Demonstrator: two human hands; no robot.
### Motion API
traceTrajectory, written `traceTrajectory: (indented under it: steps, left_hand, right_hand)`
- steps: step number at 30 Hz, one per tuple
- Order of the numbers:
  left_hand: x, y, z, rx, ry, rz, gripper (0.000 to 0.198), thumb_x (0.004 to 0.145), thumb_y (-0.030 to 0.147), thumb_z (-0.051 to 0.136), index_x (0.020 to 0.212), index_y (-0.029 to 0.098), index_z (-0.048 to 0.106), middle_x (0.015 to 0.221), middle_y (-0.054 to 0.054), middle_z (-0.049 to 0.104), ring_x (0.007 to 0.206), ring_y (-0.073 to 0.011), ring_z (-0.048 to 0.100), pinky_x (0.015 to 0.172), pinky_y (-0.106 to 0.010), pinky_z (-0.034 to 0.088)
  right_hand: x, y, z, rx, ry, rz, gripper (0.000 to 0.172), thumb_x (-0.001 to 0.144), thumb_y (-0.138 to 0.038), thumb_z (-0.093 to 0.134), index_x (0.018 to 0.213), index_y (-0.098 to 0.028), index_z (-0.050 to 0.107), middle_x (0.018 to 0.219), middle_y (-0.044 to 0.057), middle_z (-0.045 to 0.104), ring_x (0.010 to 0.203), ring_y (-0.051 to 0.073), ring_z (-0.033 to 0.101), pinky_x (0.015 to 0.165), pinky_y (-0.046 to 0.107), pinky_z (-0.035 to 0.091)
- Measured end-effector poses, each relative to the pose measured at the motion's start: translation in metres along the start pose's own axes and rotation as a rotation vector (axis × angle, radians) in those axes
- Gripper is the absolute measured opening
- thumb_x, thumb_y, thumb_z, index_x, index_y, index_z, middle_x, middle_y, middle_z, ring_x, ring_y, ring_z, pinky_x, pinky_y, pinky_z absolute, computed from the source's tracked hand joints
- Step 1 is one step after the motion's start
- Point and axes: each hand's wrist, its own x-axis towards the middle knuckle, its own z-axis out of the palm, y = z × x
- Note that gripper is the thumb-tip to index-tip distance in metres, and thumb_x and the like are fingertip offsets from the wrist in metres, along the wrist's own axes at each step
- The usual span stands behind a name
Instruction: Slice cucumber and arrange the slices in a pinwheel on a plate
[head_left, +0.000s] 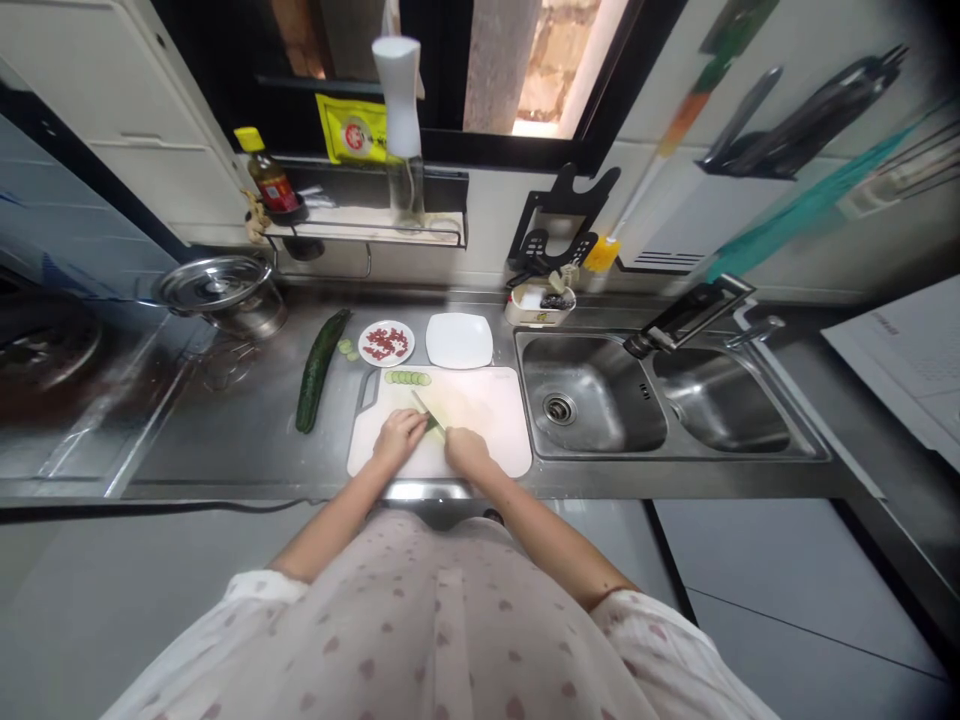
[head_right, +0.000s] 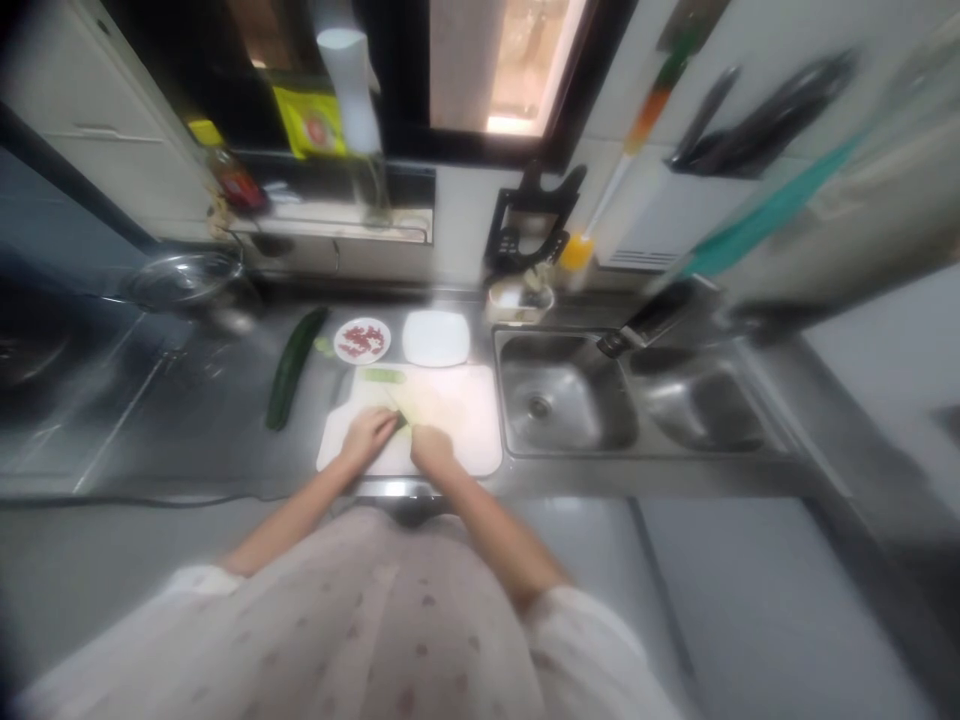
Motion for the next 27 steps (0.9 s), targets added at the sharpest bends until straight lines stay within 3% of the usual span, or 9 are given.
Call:
traceTrajectory:
  steps: [6, 20, 27]
  left_hand:
    - [0.000, 0.002, -0.001, 0.002, -0.003, -0.006, 0.021, 0.093, 0.027, 0.051, 0.098, 0.019, 0.070, 0.091, -0.007, 0.068, 0.087, -0.0189, 0.056, 0.081, -0.033, 0.047]
    - [0.000, 0.002, -0.001, 0.000, 0.002, -0.010, 0.021, 0.093, 0.028, 0.051, 0.096, 0.020, 0.070, 0.088, -0.006, 0.067, 0.086, -0.0186, 0.056, 0.079, -0.033, 0.047]
    - [0.000, 0.002, -0.001, 0.000, -0.007, -0.021, 0.021, 0.093, 0.027, 0.051, 0.097, 0.021, 0.070, 0.089, -0.006, 0.067, 0.086, -0.0187, 0.056, 0.079, -0.033, 0.047]
  right_hand:
    - [-0.009, 0.006, 0.007, -0.019, -0.016, 0.013, 0.028, 0.090, -0.011, 0.041, 0.106, -0.014, 0.063, 0.101, 0.015, 0.069, 0.098, 0.021, 0.065, 0.079, 0.027, 0.047]
    - [0.005, -0.002, 0.000, -0.008, -0.009, -0.022, 0.032, 0.090, -0.008, 0.037, 0.108, -0.012, 0.063, 0.103, 0.014, 0.068, 0.100, 0.021, 0.064, 0.080, 0.027, 0.047]
    - [0.004, 0.003, 0.012, -0.007, 0.001, 0.008, 0.027, 0.090, -0.009, 0.040, 0.105, -0.014, 0.062, 0.099, 0.014, 0.069, 0.097, 0.021, 0.066, 0.078, 0.028, 0.047]
